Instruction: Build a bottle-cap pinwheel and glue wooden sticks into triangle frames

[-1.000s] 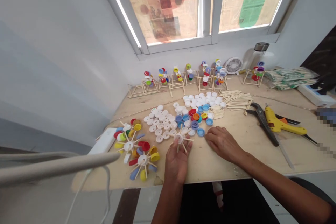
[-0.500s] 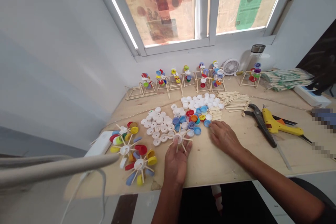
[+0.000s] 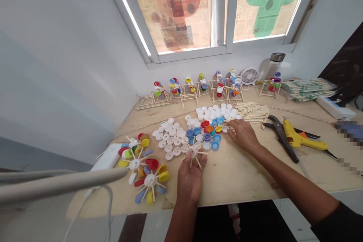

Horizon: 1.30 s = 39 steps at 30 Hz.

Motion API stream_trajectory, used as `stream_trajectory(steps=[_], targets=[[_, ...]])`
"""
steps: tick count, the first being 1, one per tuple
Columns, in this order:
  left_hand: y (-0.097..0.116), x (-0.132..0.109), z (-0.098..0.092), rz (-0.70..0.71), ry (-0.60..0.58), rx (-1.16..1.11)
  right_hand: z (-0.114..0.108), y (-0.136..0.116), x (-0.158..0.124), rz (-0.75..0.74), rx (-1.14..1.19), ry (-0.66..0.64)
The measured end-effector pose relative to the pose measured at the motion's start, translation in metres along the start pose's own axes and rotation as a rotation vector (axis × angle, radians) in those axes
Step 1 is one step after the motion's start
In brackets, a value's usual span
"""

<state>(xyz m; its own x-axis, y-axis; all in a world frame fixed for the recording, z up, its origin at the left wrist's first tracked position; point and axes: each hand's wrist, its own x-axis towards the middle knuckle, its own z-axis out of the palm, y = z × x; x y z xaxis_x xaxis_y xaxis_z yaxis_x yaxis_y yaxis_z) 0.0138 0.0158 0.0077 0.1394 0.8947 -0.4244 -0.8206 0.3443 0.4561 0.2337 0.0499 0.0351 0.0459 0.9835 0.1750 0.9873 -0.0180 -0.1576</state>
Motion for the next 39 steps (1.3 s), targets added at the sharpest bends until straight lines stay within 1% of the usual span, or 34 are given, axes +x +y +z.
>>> stream_trajectory(steps=[3,6,8,11,17,23,26,29,32,35,39], targets=[[-0.001,-0.003,-0.002,0.003,0.020,-0.005,-0.005,0.004,0.029,0.023,-0.050,-0.035],[-0.002,-0.005,-0.004,0.013,0.024,-0.005,-0.004,0.001,0.054,0.023,-0.098,-0.090],[-0.002,-0.006,-0.004,0.022,0.025,-0.006,-0.001,-0.002,0.066,0.016,-0.131,-0.128],[-0.002,-0.006,-0.004,0.027,0.025,-0.012,0.002,-0.007,0.076,0.009,-0.180,-0.171],[-0.002,-0.006,-0.004,0.020,0.016,-0.028,0.007,-0.016,0.080,-0.029,-0.226,-0.197],[-0.001,-0.007,-0.003,0.021,0.013,-0.009,0.008,-0.028,0.078,-0.081,-0.206,-0.201],[-0.001,-0.006,-0.004,0.020,0.009,-0.006,0.002,-0.021,0.082,-0.059,-0.207,-0.191],[-0.001,-0.006,-0.005,0.027,-0.004,-0.001,-0.007,-0.005,0.087,-0.010,-0.240,-0.179],[-0.001,-0.006,-0.005,0.028,-0.008,-0.004,-0.013,0.007,0.089,-0.007,-0.277,-0.187],[-0.001,-0.007,-0.004,0.027,-0.008,0.001,-0.012,0.008,0.089,-0.046,-0.309,-0.194],[-0.001,-0.007,-0.004,0.035,0.008,0.015,-0.005,0.002,0.090,-0.088,-0.346,-0.189]])
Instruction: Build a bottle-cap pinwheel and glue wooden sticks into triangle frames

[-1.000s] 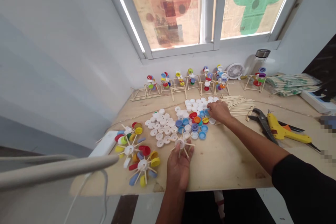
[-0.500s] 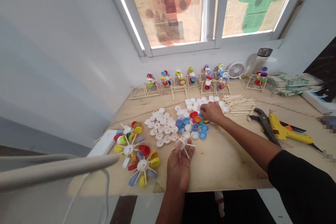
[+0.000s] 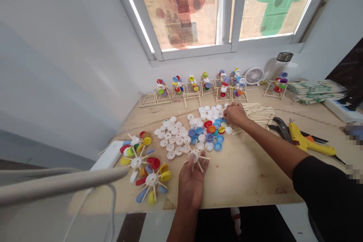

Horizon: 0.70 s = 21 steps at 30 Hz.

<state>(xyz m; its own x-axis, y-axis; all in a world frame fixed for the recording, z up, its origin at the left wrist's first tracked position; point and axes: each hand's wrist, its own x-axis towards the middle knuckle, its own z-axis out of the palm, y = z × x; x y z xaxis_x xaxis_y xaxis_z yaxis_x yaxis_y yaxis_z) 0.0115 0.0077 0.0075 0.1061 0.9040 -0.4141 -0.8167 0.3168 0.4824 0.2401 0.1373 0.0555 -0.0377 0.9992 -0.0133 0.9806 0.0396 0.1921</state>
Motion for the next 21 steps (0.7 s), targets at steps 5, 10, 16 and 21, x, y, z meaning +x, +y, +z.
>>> stream_trajectory(steps=[5,10,16,21], targets=[[0.000,0.000,-0.001,-0.007,0.003,-0.009,0.003,-0.003,0.007,-0.003,-0.053,0.020],[-0.001,0.001,-0.002,-0.007,0.002,-0.018,0.005,-0.002,0.011,-0.002,-0.088,0.030],[-0.001,0.001,-0.001,0.000,0.002,-0.009,0.007,-0.003,0.012,-0.012,-0.088,0.030],[-0.001,0.001,-0.001,0.009,0.003,0.002,0.007,-0.003,0.011,-0.002,-0.045,0.038]])
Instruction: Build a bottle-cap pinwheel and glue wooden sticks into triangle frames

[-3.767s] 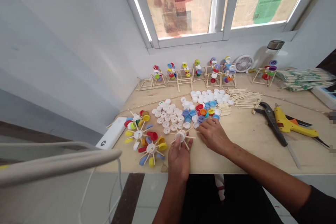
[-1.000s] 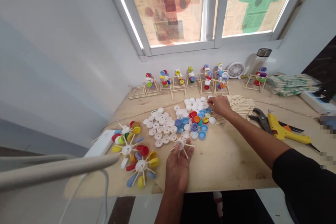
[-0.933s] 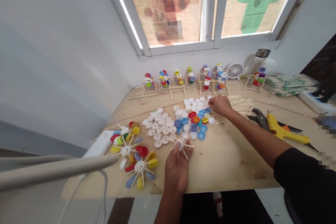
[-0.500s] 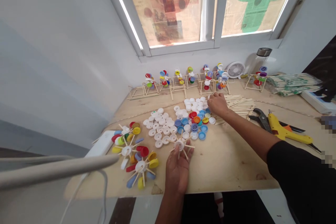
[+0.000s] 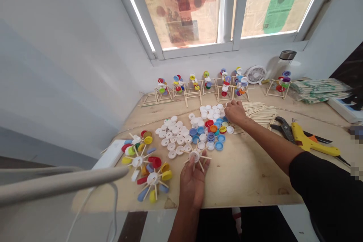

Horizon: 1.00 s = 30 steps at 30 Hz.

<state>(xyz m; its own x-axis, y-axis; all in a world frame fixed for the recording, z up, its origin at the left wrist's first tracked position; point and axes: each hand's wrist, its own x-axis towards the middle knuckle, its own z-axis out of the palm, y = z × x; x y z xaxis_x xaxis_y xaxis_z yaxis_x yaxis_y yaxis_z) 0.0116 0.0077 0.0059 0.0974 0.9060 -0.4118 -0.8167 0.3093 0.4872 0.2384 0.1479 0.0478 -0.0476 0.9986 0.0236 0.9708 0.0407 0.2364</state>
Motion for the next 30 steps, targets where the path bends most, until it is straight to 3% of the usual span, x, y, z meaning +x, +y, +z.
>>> stream_trajectory(steps=[9,15,24,30], targets=[[0.000,0.001,-0.001,-0.014,-0.007,-0.024,-0.015,-0.003,-0.010,-0.004,0.179,0.035],[0.001,0.001,0.000,-0.034,0.000,-0.040,-0.020,-0.001,-0.034,0.024,0.313,0.029],[0.002,0.003,0.003,-0.050,0.008,-0.054,-0.004,0.007,-0.091,0.073,0.488,-0.016],[0.001,0.008,0.008,-0.066,-0.014,-0.086,0.004,-0.003,-0.107,0.079,0.592,-0.043]])
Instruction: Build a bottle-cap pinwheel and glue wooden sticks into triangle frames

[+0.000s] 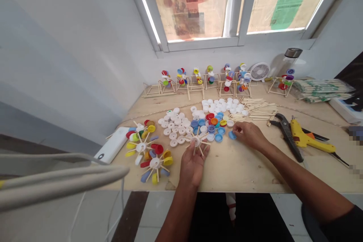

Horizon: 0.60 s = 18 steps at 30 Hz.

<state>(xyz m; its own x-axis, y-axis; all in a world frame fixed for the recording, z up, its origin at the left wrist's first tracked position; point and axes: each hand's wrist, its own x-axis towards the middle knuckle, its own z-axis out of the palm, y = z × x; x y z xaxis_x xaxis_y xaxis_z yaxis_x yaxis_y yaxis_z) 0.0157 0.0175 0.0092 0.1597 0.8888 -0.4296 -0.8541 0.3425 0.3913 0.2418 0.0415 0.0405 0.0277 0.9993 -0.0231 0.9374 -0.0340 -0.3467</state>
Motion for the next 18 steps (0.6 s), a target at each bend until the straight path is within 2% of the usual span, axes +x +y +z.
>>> stream_trajectory(steps=[11,18], targets=[[-0.006,0.006,0.002,0.012,-0.019,0.018,0.032,-0.037,-0.023,-0.178,0.217,-0.121],[-0.009,0.009,0.008,0.009,0.027,-0.005,0.038,-0.029,-0.010,-0.150,0.239,-0.052]])
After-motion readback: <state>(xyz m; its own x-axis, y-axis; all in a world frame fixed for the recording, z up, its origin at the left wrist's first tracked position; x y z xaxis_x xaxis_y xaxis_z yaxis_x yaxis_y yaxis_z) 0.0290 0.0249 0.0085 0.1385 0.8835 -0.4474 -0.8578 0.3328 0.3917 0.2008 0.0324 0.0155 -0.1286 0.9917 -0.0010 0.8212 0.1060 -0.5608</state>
